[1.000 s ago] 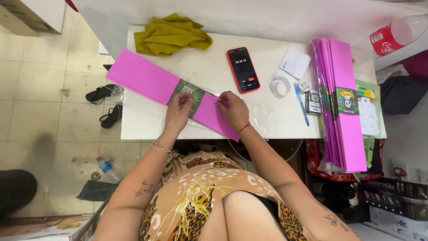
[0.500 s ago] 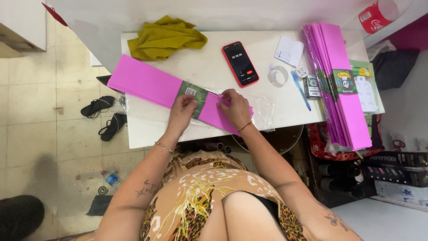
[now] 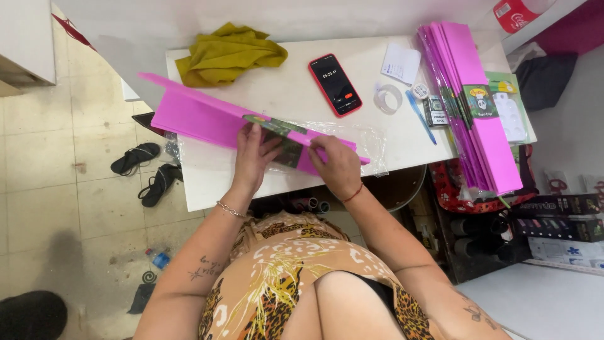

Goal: Labeling and organizing individual packages of pink crepe paper at a workstation.

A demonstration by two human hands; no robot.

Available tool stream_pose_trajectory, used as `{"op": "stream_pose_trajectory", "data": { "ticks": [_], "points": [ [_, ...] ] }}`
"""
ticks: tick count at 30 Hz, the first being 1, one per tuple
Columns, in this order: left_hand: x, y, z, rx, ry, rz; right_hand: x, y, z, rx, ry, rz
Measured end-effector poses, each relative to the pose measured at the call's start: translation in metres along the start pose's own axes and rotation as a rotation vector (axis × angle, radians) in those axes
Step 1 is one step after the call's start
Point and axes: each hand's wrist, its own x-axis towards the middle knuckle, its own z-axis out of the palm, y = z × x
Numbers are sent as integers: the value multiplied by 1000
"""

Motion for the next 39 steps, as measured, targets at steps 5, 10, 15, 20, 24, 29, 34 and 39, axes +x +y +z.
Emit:
{"op": "stream_pose_trajectory", "data": {
  "ticks": [5, 10, 15, 20, 24, 29, 34, 39],
  "points": [
    [23, -18, -12, -99, 155, -23, -20, -40, -7, -108, -55, -197],
    [22, -34, -14, -152, 192, -58, 10, -53, -35, 427, -348, 260],
    [8, -37, 10, -220, 75, -45, 36, -23, -10, 636, -181, 371],
    [1, -42, 31, -154, -38, 13, 39, -14, -2, 538, -168, 390],
    [-5, -44, 49, -71, -101, 13, 37, 11, -23, 437, -19, 464],
    [15, -79, 77, -124, -144, -10, 25, 66, -94, 515, -138, 652],
    [24, -94, 140, -174, -235, -63, 0, 102, -183, 568, -433, 737],
    [42, -134, 212, 101, -442, -113, -51, 184, -226, 490, -127, 750]
  ]
}}
